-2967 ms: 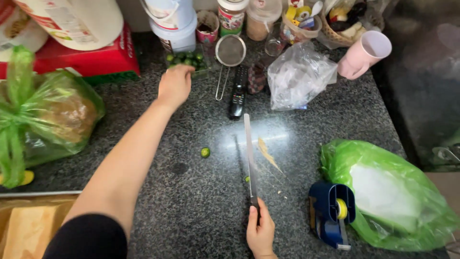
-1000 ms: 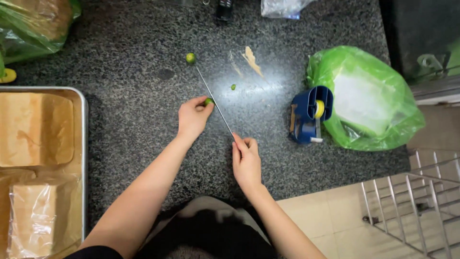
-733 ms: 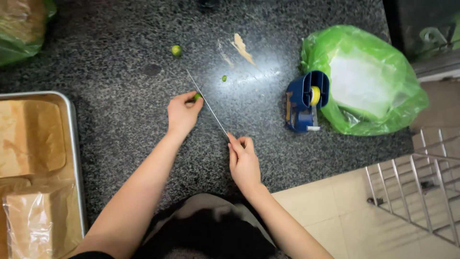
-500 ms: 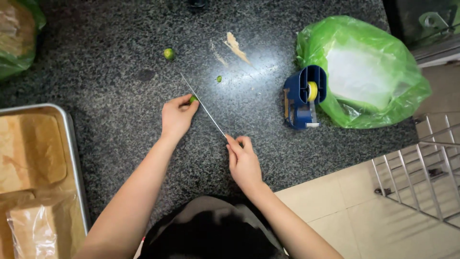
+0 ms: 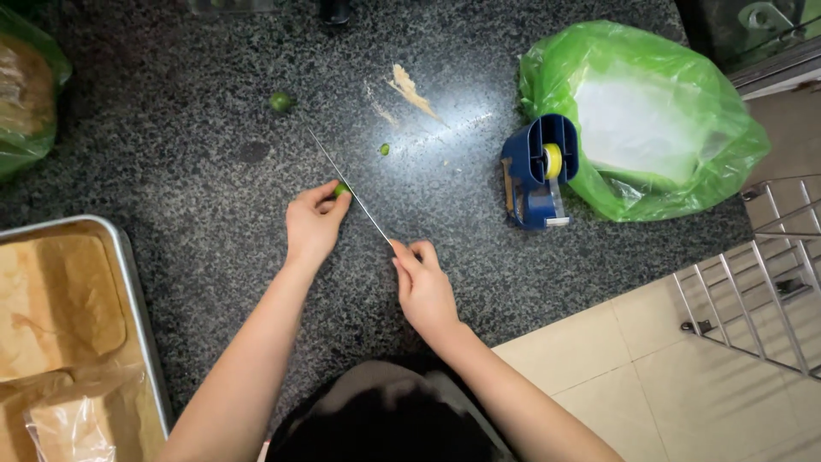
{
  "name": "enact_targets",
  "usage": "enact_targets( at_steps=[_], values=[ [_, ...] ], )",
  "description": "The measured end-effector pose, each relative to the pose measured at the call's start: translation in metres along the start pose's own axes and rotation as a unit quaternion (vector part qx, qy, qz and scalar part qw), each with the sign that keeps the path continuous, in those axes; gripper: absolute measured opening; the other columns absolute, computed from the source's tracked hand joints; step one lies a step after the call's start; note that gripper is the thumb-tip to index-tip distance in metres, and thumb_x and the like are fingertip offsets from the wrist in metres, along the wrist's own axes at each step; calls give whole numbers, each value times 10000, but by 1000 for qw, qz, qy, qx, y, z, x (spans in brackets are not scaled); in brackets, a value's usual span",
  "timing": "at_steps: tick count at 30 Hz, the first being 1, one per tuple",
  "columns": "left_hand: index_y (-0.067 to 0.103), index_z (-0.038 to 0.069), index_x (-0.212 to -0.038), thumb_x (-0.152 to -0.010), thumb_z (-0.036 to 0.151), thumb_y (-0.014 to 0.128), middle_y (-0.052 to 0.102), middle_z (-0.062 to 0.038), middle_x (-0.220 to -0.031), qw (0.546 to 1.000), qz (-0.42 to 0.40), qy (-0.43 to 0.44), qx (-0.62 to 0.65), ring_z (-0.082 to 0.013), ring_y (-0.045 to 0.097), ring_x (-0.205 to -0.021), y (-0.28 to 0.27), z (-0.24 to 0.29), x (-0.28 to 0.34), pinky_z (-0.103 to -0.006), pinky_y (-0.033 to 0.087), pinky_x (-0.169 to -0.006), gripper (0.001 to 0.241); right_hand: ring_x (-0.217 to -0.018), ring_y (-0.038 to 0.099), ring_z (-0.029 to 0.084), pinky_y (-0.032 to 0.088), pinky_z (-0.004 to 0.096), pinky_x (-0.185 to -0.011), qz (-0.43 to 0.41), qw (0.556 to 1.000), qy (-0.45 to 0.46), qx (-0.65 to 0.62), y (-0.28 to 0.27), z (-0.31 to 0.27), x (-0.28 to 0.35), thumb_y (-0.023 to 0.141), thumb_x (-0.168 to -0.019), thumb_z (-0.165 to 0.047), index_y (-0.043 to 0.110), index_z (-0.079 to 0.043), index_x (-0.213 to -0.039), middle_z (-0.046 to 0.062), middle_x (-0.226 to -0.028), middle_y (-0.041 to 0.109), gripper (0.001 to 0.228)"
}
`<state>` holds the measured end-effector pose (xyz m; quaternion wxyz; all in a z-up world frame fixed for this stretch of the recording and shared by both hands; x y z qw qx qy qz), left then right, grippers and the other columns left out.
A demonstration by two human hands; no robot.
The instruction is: The recorder is slicing bread loaves and small citrus fruits on a bakery counter.
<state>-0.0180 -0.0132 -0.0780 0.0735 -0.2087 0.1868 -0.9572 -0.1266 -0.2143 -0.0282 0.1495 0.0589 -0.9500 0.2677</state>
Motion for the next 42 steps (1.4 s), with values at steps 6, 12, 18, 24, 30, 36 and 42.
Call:
enact_targets(
  at_steps=[6,12,18,24,30,36,42],
  values=[
    [748,0,-1236,-880,159,860,694,-185,-1071,1000,5,17,-5,-249,781,-893,-1,-16,-7,-327,640,-771,405,-916,715,495,628,591,-775,9,999,12,44,19,-12,-31,475,-1102,-302,637,-217,-1389,68,-1169,577,341],
    [748,-14,-1234,-894,149,844,687,-219,-1063,999,-2,35,-22,-301,777,-909,-4,-10,-3,-363,635,-771,388,-989,718,439,623,565,-804,-8,998,31,50,6,3,-6,499,-1081,-307,647,-300,-1392,17,-1169,601,344],
    [759,7,-1232,-888,165,848,703,-221,-1081,999,7,38,-34,-312,770,-925,0,-11,-3,-353,630,-788,389,-994,717,433,629,554,-819,5,997,36,66,24,-3,-27,508,-1075,-337,643,-311,-1383,26,-1215,595,337],
    [757,13,-1237,-886,190,846,715,-189,-1069,998,-5,32,-47,-287,779,-917,-4,-2,-2,-359,638,-789,403,-908,718,480,628,579,-742,28,995,13,96,26,-6,-23,516,-1083,-291,646,-212,-1376,99,-1168,595,331],
    [787,42,-1188,-858,223,859,748,-142,-992,997,38,19,-65,-262,783,-865,7,-9,-3,-364,631,-764,383,-855,731,443,638,519,-682,47,990,18,134,17,8,3,544,-1071,-306,667,-249,-1374,68,-1109,580,332],
    [799,66,-1162,-823,266,875,782,-102,-943,997,68,-13,-40,-200,788,-831,14,-22,-10,-320,618,-767,401,-815,751,389,658,485,-667,36,980,32,191,-9,49,53,528,-1064,-351,636,-360,-1419,4,-1086,558,371],
    [797,58,-1116,-789,239,833,779,-78,-819,996,37,-6,-85,-224,778,-768,12,20,21,-356,610,-742,376,-846,752,392,650,489,-709,54,980,44,188,-6,44,35,514,-1074,-368,637,-373,-1417,-5,-1093,549,365]
  ],
)
Point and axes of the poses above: each hand's wrist, its own x-axis away from the middle knuckle, its own y-axis out of the palm, z = x × y, the point moved 1 cm from there along -x, towards the middle knuckle
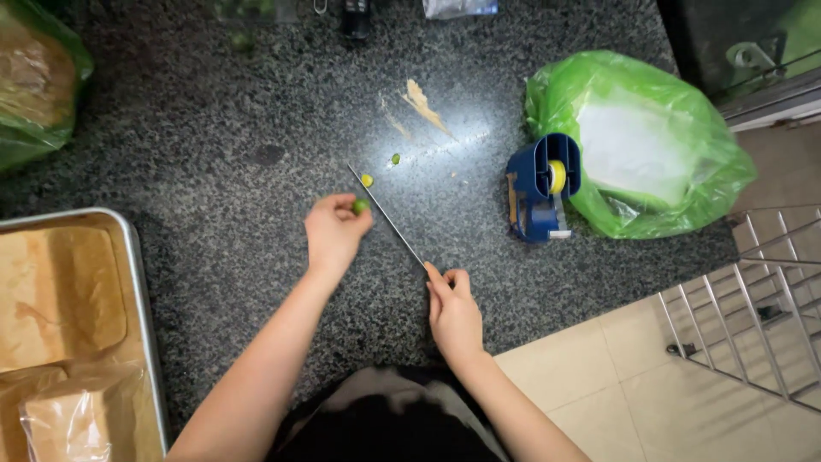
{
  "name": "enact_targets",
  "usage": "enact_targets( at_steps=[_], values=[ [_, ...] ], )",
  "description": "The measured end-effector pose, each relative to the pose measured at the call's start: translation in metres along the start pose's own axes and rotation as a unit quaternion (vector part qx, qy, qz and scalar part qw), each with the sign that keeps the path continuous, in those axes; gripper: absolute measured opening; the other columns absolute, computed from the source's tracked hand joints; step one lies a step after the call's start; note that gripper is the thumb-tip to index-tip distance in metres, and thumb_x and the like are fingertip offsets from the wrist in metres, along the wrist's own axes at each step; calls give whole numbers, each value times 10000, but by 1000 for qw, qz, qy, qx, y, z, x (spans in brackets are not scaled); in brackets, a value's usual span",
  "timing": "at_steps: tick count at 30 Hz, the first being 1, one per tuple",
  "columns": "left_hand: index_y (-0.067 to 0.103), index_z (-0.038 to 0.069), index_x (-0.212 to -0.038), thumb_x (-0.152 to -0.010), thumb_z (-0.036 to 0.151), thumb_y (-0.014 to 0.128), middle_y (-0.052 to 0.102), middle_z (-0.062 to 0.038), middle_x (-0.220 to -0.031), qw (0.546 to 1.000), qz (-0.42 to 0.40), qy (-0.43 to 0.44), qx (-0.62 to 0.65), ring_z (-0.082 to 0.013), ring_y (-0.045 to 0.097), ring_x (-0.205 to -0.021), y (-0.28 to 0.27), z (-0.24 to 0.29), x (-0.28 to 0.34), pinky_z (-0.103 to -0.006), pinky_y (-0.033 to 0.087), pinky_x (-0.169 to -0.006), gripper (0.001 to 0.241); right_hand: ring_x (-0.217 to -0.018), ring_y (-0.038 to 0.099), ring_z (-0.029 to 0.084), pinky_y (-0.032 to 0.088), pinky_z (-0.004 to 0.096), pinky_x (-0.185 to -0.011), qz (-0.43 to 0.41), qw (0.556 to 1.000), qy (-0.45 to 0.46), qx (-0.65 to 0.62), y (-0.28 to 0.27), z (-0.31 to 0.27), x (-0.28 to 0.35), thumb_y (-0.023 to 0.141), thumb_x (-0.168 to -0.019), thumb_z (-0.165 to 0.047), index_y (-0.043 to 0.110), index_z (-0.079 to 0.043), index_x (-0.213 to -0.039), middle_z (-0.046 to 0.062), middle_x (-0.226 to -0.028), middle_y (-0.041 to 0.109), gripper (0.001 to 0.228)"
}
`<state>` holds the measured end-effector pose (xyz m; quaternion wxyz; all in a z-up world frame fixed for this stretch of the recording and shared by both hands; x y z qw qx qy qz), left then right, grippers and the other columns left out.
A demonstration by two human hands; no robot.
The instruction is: The recorder is slicing bread loaves and small citrus fruits on a bakery counter.
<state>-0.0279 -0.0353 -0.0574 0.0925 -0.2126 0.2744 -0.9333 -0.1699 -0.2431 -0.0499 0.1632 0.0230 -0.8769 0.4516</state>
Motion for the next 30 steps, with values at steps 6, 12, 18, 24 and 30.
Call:
enact_targets(
  at_steps=[6,12,18,24,30],
  values=[
    [765,68,-1185,-771,187,793,683,-154,-1009,970,-68,142,-188,-373,740,-959,-25,16,1,-467,611,-848,432,-963,746,369,647,457,-774,29,998,33,-43,2,4,-4,553,-1057,-341,658,-355,-1408,24,-1124,586,367],
    [705,105,-1216,-745,3,749,736,-27,-977,996,-47,72,11,-104,612,-642,-50,-30,-81,-262,536,-633,484,-917,658,251,548,303,-813,104,984,-34,-143,-19,-24,-25,593,-993,-105,689,-102,-1340,115,-1149,612,360],
    [733,147,-1148,-717,124,893,727,-54,-1066,976,76,193,-69,-214,706,-969,-74,-14,-160,-349,569,-867,460,-919,648,269,542,329,-832,134,971,-92,-174,13,-63,-89,573,-1006,-91,646,-55,-1348,127,-1120,601,351],
    [703,298,-1272,-636,453,938,555,-76,-1249,967,-4,152,-204,-313,559,-1152,-75,-36,-184,-450,448,-996,696,-964,590,346,482,450,-883,193,962,-136,134,43,-65,-130,574,-983,-208,637,-76,-1332,124,-1127,643,379],
    [675,-3,-1204,-841,256,843,651,-196,-1104,961,160,213,-78,-319,645,-956,-124,3,-262,-416,552,-837,477,-896,615,337,514,444,-811,190,962,-137,137,49,-66,-133,583,-984,-189,611,-72,-1331,135,-1066,641,367]
  ],
)
Point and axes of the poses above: each hand's wrist, its own x-axis away from the middle knuckle, its own y-axis out of the palm, z = x × y, the point moved 1 cm from there along -x, towards the middle knuckle
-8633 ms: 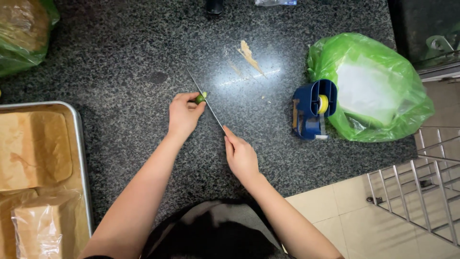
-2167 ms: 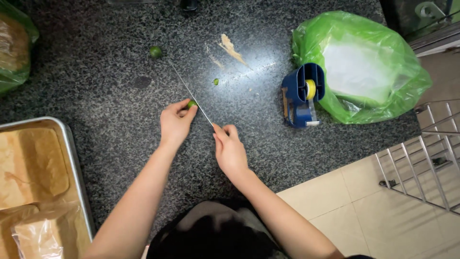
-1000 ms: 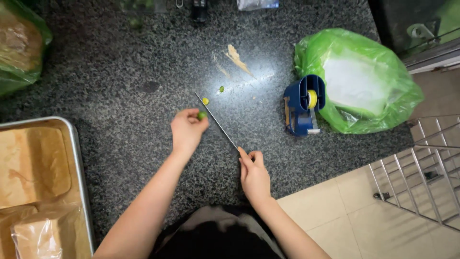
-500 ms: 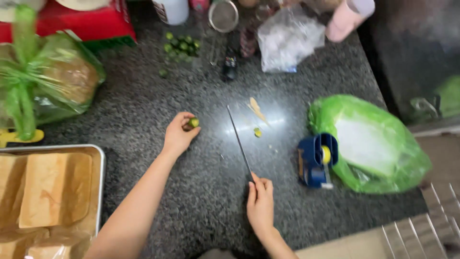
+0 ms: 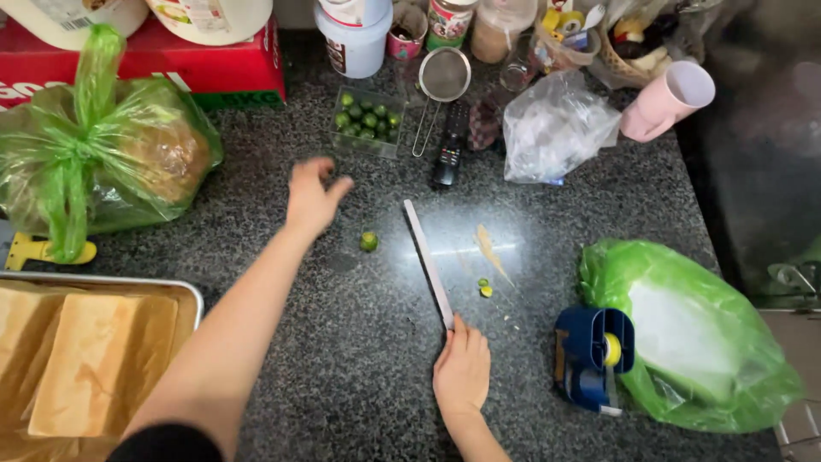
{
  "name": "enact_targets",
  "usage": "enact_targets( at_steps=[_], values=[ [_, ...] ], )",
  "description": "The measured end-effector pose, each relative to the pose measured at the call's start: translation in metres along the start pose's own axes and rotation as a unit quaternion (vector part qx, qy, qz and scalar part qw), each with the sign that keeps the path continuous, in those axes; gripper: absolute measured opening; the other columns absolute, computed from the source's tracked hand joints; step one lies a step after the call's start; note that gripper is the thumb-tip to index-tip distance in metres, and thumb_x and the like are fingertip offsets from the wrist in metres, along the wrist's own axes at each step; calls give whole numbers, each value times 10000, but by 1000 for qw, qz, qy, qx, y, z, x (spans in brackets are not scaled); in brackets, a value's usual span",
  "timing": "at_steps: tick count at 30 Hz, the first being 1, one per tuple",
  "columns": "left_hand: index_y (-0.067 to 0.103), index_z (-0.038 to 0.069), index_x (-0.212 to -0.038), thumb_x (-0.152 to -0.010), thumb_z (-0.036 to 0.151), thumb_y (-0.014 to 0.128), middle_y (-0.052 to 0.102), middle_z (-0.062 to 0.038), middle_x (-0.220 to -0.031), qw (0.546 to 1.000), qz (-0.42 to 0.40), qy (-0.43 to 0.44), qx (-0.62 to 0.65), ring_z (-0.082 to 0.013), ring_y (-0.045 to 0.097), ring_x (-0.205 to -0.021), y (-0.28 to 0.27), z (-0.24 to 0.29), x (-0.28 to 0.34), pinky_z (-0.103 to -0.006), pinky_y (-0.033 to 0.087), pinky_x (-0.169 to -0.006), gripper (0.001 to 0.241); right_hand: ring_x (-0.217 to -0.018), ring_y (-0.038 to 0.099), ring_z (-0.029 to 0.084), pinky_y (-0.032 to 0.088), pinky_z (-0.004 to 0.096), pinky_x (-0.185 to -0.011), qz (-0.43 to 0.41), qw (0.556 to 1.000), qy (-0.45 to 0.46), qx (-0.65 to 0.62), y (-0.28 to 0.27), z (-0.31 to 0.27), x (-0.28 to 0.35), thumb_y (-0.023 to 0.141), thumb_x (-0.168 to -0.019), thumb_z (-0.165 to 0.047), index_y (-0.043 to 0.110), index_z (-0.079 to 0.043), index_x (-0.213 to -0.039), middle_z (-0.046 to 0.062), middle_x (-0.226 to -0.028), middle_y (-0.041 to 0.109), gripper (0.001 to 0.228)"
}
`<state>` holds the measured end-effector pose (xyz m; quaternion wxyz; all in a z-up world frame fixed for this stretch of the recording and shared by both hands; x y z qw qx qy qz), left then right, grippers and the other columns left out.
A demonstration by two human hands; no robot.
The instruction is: The recorder is slicing bread loaves and small citrus fruits on a bakery counter.
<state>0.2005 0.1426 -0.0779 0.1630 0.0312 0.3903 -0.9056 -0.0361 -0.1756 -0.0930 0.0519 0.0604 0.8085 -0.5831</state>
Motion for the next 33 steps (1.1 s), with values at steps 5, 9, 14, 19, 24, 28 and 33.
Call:
enact_targets(
  at_steps=[5,9,14,19,24,28,33],
  values=[
    [650,134,-1239,-785,100,743,482,-211,-1324,991,-57,-65,-100,-482,540,-1165,34,-28,-42,-540,525,-985,465,-909,622,338,517,441,-819,3,1000,-2,-7,-5,-4,-2,570,-985,-172,616,-73,-1331,135,-1100,646,363],
    [732,118,-1104,-731,147,744,600,-192,-1150,987,-118,-59,-88,-392,665,-970,18,13,-15,-466,584,-857,374,-905,627,329,520,434,-809,0,1000,1,-6,-5,-4,-2,564,-989,-177,612,-74,-1324,128,-1085,642,354],
    [761,96,-1087,-730,191,773,712,-158,-1080,963,-231,-89,-103,-347,696,-983,-13,24,55,-439,582,-883,369,-910,625,342,523,440,-807,3,1000,-7,-16,-9,-6,-2,564,-991,-159,614,-58,-1328,140,-1124,644,356],
    [743,69,-1140,-723,181,780,772,-101,-1083,969,-200,-139,31,-250,737,-1005,-11,9,90,-355,588,-906,434,-897,615,347,517,442,-808,20,1000,-18,-10,-10,-7,-3,569,-991,-156,622,-57,-1320,144,-1088,642,349],
    [711,-8,-1277,-913,105,735,783,-108,-1124,897,-45,-273,346,-140,734,-951,-2,16,127,-220,569,-856,382,-912,611,348,511,442,-822,20,1000,-16,-8,-10,-7,-3,577,-984,-149,623,-56,-1311,141,-1071,631,343],
    [707,-23,-1213,-857,23,800,756,-120,-927,928,3,-177,327,-144,693,-736,18,4,146,-233,577,-676,371,-926,620,348,518,442,-837,16,1000,-19,-4,-10,-7,-2,582,-987,-152,619,-53,-1321,148,-1097,640,350],
    [783,67,-1160,-895,38,791,736,-97,-1086,981,-26,-143,130,-212,768,-784,-9,44,145,-308,620,-714,267,-880,630,302,537,414,-773,69,997,-40,-1,-11,-8,-5,494,-1090,-243,661,-107,-1253,89,-1000,609,271]
  ],
)
Point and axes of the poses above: each hand's wrist, its own x-axis away from the middle knuckle, its own y-axis out of the palm, z = x × y, the point moved 1 cm from there along -x, towards the middle knuckle
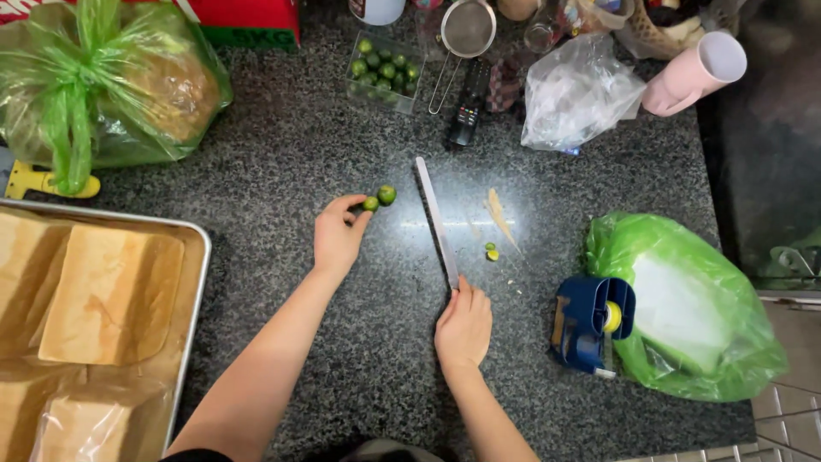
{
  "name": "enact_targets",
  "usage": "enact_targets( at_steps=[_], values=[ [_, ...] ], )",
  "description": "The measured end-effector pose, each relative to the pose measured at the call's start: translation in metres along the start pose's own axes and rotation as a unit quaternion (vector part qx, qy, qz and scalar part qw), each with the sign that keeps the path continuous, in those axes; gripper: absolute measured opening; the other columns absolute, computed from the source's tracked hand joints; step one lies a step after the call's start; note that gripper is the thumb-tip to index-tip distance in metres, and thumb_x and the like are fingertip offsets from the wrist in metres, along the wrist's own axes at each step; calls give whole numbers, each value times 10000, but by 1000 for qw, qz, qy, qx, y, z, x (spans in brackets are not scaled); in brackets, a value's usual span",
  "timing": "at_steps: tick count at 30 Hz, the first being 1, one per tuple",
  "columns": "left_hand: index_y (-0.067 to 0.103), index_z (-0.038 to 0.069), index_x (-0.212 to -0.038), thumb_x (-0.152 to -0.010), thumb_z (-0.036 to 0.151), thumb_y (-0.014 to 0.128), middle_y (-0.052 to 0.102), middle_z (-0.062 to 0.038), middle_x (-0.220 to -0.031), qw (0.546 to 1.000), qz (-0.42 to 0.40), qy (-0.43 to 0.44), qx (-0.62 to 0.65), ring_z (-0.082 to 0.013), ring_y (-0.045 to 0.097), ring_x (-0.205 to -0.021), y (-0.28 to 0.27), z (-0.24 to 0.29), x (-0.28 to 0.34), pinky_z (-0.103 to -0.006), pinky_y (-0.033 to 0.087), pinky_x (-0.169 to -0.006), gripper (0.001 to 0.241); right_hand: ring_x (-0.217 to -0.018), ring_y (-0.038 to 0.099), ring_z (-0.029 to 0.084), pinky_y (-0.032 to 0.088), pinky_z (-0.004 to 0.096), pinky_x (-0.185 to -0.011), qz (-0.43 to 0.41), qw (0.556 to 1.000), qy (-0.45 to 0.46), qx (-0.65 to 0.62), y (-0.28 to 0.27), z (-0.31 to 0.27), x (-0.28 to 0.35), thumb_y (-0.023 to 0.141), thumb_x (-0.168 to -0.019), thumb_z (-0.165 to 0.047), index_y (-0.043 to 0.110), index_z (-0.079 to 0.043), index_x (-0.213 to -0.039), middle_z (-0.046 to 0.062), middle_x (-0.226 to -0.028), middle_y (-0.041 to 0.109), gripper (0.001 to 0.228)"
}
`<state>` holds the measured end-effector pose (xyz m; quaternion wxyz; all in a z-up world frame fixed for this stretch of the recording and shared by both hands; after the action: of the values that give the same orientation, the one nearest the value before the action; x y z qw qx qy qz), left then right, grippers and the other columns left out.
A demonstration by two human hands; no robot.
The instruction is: The recorder is slicing bread loaves and small citrus fruits on a bakery counter.
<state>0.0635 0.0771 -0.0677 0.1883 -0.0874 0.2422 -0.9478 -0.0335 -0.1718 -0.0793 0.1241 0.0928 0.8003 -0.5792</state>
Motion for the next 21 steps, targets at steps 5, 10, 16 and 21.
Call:
enact_targets(
  at_steps=[5,10,16,21],
  values=[
    [705,45,-1249,-815,9,782,684,-124,-1187,999,-7,33,-4,-210,712,-730,-1,-17,-6,-322,595,-691,442,-910,624,323,529,426,-807,-28,999,16,-5,-6,-4,1,535,-1042,-200,640,-78,-1286,116,-1050,620,293],
    [642,8,-1275,-765,-78,598,643,-168,-1293,991,30,130,-26,-212,650,-706,-13,4,-79,-308,559,-674,519,-912,623,363,521,451,-809,-51,998,37,-7,0,1,1,572,-991,-180,625,-64,-1302,150,-1095,640,336],
    [775,75,-1073,-904,78,621,764,-121,-1119,963,72,218,-142,-360,716,-956,-6,57,-220,-432,580,-807,229,-932,626,337,520,442,-820,-82,995,54,-9,10,6,7,561,-985,-176,617,-84,-1324,131,-1129,640,356],
    [786,-23,-943,-953,131,524,777,-251,-943,832,-120,203,-501,-453,759,-817,42,33,-316,-548,582,-639,303,-913,612,314,525,416,-814,-89,995,51,6,11,7,6,580,-965,-187,628,-103,-1346,105,-1103,641,393]
  ],
)
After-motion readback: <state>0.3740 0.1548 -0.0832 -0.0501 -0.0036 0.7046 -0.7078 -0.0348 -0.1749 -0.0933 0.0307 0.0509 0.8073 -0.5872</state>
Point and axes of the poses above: each hand's wrist, its own x-axis away from the middle knuckle, its own y-axis out of the palm, z = x × y, the point moved 1 cm from there along -x, towards the middle knuckle
